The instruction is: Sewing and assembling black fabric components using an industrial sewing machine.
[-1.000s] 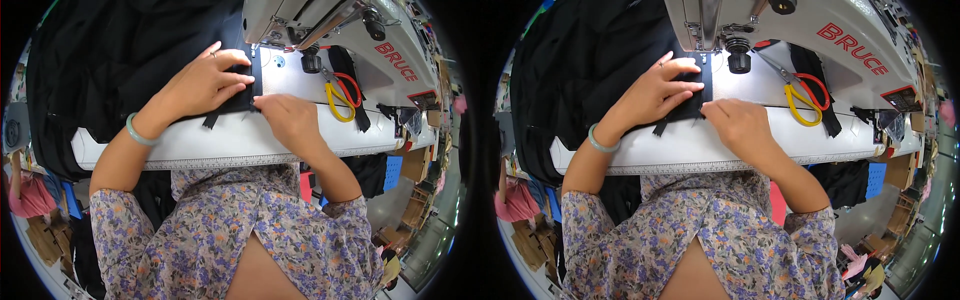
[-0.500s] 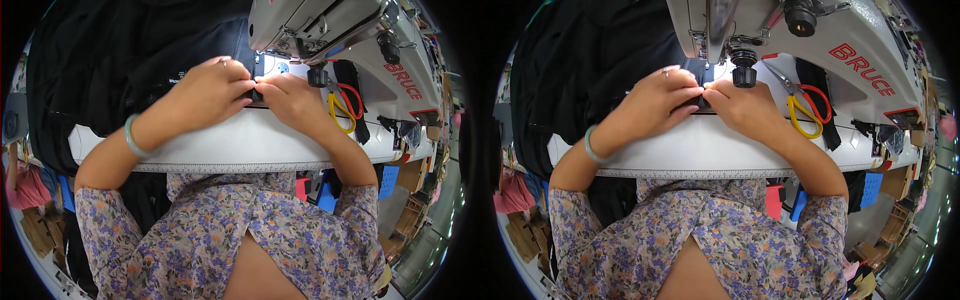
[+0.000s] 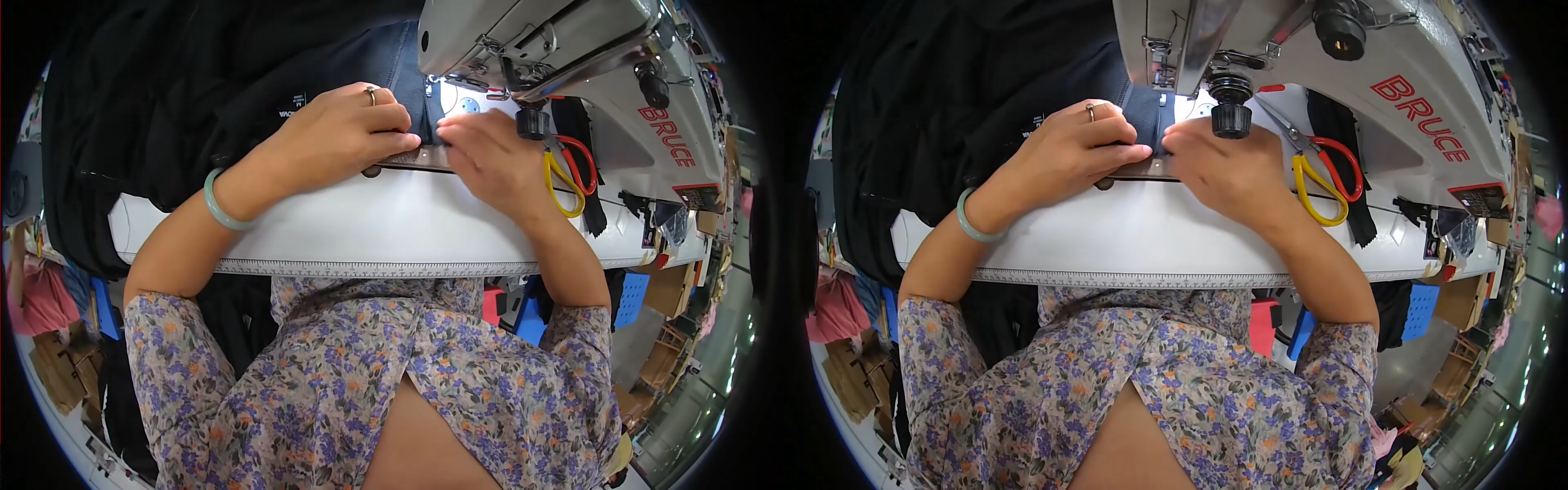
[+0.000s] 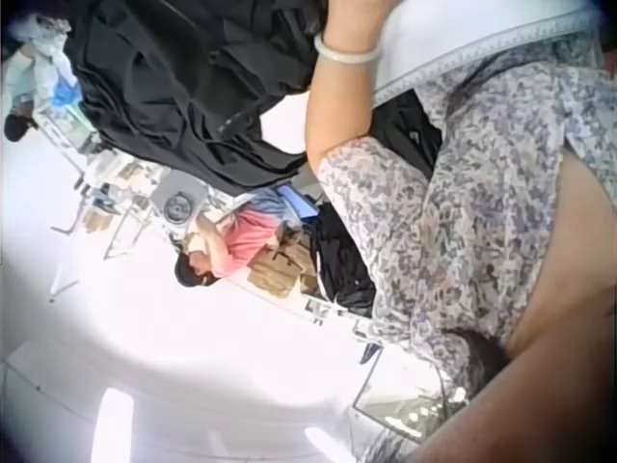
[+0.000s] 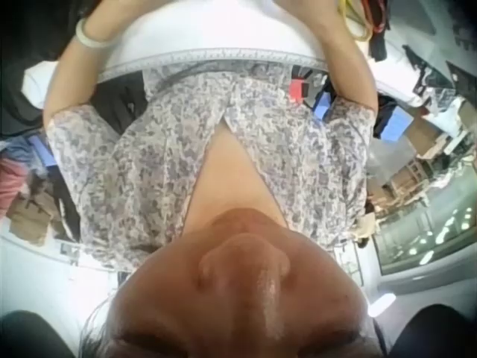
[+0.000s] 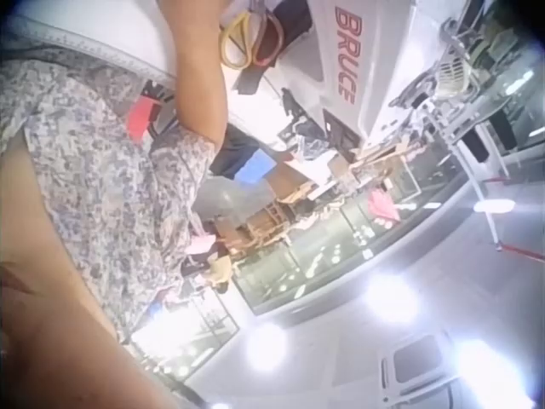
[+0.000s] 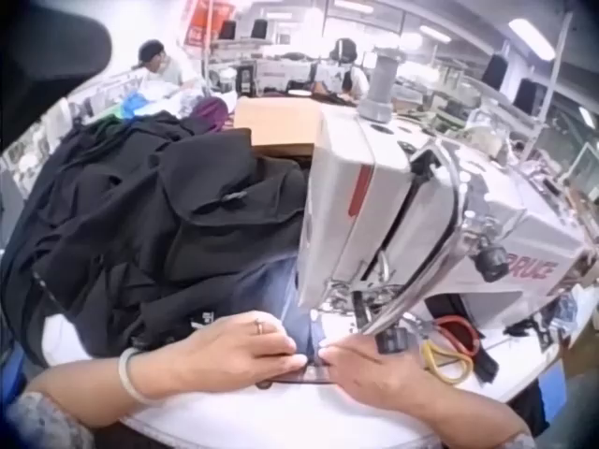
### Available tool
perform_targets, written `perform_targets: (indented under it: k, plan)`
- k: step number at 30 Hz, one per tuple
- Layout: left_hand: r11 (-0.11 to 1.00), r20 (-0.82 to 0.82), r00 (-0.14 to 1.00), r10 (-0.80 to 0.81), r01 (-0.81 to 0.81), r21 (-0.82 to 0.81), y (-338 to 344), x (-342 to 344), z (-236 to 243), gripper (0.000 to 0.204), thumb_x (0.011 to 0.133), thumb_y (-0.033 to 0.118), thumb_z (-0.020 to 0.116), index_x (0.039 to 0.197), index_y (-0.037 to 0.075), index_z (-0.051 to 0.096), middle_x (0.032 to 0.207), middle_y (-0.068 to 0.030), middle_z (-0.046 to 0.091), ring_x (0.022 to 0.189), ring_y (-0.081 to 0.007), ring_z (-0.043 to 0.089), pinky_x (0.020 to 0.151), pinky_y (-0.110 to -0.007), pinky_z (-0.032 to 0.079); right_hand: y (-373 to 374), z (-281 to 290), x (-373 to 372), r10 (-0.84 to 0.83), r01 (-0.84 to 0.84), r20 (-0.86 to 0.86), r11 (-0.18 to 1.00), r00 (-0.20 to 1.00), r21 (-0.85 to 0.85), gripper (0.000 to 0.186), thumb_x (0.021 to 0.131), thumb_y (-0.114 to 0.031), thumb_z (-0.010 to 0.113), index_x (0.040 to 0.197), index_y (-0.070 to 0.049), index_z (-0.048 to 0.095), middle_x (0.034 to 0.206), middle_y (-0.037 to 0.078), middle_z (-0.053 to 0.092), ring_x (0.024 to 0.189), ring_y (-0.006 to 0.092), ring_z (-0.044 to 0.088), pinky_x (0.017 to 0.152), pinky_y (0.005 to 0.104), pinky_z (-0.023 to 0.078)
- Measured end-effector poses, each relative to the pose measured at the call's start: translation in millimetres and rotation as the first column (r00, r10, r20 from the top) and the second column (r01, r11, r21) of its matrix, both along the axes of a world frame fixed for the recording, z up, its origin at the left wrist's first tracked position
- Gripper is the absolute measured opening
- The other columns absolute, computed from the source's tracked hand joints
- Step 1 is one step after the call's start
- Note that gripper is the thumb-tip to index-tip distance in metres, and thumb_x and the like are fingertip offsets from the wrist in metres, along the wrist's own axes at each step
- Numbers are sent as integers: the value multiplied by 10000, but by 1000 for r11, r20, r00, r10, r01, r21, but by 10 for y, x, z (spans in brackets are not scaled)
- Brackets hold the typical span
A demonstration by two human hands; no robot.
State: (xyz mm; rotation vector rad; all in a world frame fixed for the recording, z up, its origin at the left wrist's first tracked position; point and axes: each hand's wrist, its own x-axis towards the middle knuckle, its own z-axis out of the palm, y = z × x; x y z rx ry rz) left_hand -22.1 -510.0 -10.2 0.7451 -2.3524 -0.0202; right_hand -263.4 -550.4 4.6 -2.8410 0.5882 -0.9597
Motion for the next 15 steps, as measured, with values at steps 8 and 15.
perform_targets:
  k: [8,15]
  plan:
    - [991,53,992,117,-113,-71,94,-71,-19,182,772,134,648,948,124,692,872,-10,558,828,-169,577,705,-312,473,41,24,13,112,-107,-78,992,991,61,235,692,25,734,899,-73,683,905,40,676,740,200,659,613,315,543]
    - [990,46,989,138,-139,29,98,-18,-22,170,756,140,662,925,133,688,839,11,556,809,-165,572,724,-306,465,65,66,65,24,-18,-140,999,990,44,233,706,6,722,914,-78,660,902,28,673,758,210,663,630,328,546]
